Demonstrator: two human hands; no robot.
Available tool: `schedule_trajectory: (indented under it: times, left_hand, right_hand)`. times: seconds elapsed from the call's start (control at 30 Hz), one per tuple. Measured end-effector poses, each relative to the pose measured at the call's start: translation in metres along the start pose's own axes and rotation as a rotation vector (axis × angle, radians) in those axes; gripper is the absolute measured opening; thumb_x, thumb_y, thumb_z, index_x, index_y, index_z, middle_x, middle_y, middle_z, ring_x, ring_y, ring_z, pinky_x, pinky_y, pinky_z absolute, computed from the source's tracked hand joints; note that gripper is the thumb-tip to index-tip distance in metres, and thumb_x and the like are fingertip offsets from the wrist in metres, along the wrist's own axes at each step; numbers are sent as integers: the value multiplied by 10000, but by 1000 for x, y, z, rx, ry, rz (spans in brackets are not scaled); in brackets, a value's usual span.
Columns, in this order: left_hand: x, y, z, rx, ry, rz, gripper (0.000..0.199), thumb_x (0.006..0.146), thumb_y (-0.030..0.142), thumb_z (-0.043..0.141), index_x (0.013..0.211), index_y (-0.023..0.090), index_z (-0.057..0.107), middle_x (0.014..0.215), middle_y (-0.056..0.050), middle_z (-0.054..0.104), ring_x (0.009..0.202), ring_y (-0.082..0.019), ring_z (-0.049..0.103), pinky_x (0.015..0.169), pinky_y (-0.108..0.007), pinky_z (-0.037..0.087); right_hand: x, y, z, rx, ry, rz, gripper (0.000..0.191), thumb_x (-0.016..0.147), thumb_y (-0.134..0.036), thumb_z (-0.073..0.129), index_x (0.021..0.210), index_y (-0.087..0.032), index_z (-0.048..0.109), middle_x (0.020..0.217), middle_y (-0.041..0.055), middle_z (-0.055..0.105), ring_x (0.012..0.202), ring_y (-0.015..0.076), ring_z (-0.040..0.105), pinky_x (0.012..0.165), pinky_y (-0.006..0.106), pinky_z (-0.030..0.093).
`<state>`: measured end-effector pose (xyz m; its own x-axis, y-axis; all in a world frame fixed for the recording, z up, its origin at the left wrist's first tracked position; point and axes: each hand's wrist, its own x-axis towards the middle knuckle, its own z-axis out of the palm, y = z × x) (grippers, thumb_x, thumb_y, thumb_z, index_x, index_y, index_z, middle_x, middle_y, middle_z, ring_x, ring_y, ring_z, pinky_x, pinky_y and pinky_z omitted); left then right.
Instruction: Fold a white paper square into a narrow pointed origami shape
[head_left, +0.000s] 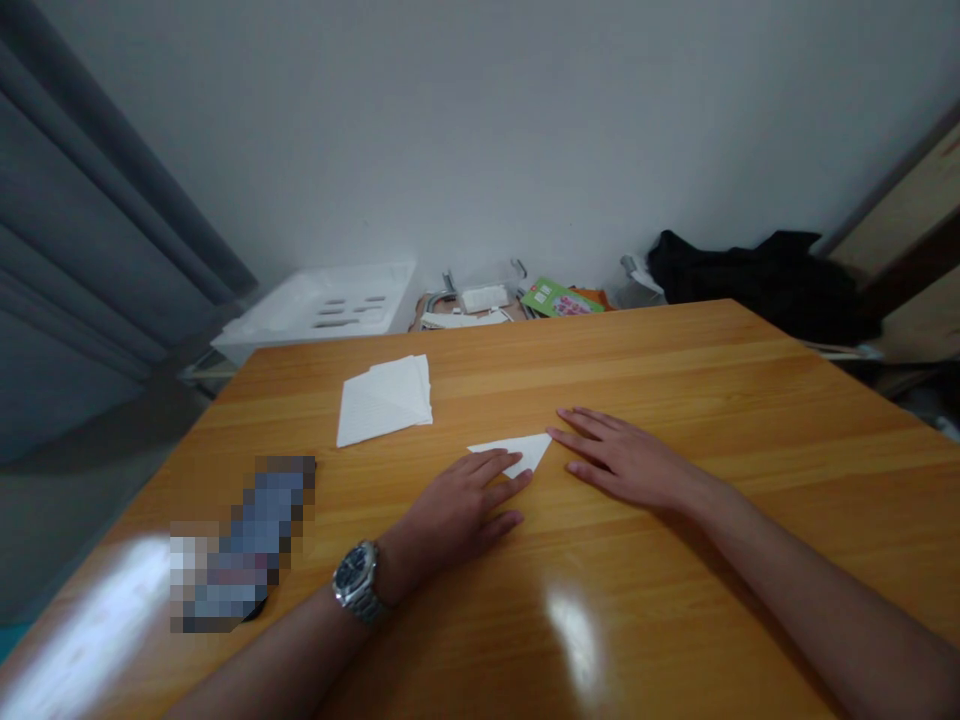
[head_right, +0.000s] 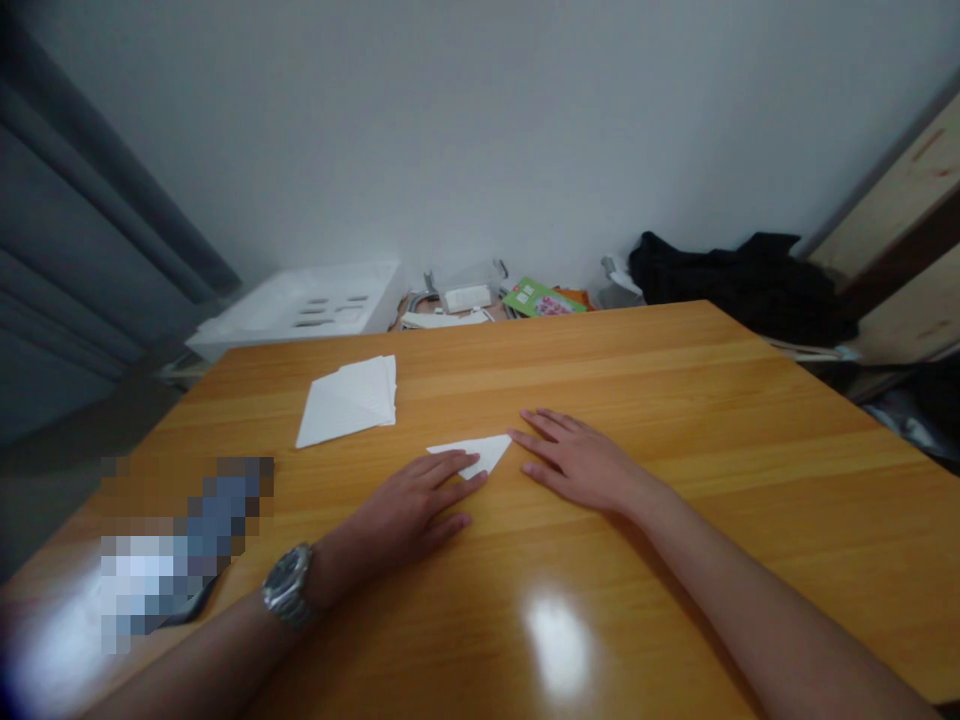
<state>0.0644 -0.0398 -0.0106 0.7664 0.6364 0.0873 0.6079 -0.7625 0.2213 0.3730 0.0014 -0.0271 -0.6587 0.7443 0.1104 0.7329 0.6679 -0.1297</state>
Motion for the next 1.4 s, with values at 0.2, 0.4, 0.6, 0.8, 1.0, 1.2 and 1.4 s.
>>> schedule_trajectory:
  times: [0.2, 0.4, 0.6, 0.8, 1.0, 1.2, 1.4]
  left_hand:
    - [-2, -2, -1, -20, -6, 26, 546, 985, 505, 513, 1482, 285, 460, 1583, -93, 387, 1429, -289, 411, 1164, -491, 373]
    - [-1, -5, -1, -49, 5, 38, 501, 986, 475, 524, 1449, 285, 507, 1573, -90, 405, 1434, -282, 408, 1169, -481, 371]
    - [-2, -4, 0, -80, 28, 49, 525, 969, 471, 551, 1448, 261, 505, 1569, -106, 406, 1444, -291, 391, 1173, -493, 363]
    - [-4, -3, -4, -130, 44, 54, 472, 945, 477, 582, 1353, 239, 586, 1559, -123, 419, 1442, -303, 393, 1180, -511, 336]
    - [-2, 1, -10, -153, 27, 30, 357, 955, 447, 564, 1235, 238, 637, 1549, -115, 438, 1441, -291, 393, 1173, -501, 333]
    - [-2, 2, -9, -133, 17, 25, 373, 929, 447, 604, 1233, 232, 630, 1546, -126, 439, 1437, -314, 393, 1166, -518, 333]
    - [-1, 0, -3, -123, 35, 24, 281, 964, 407, 561, 1145, 202, 622, 1541, -120, 447, 1431, -286, 403, 1180, -481, 337]
  right_hand:
    - [0, 0, -1, -4, -1, 4, 549, 1020, -529, 406, 1520, -302, 426, 1607, 82, 340, 1461, 299, 358, 1183, 498, 336]
    - [-1, 2, 1, -3, 4, -5, 554, 1020, -530, 405, 1529, -310, 405, 1610, 67, 338, 1459, 293, 362, 1183, 498, 336]
    - [-1, 0, -2, 8, 3, 4, 548, 1019, -534, 406, 1521, -314, 419, 1606, 63, 346, 1455, 291, 371, 1181, 494, 341]
    - [-1, -1, -4, 25, -14, 18, 546, 1023, -530, 398, 1523, -313, 414, 1610, 62, 340, 1464, 286, 354, 1191, 488, 325]
    - [-1, -1, -4, 41, -5, 14, 543, 1024, -521, 406, 1525, -312, 410, 1609, 63, 338, 1466, 287, 350, 1189, 500, 328]
    - [-2, 0, -2, 53, 12, 1, 543, 1020, -517, 420, 1528, -327, 399, 1614, 47, 324, 1463, 290, 354, 1191, 507, 323]
    - [-1, 0, -3, 46, -7, 5, 546, 1021, -518, 417, 1521, -300, 419, 1610, 69, 339, 1466, 290, 348, 1192, 499, 317]
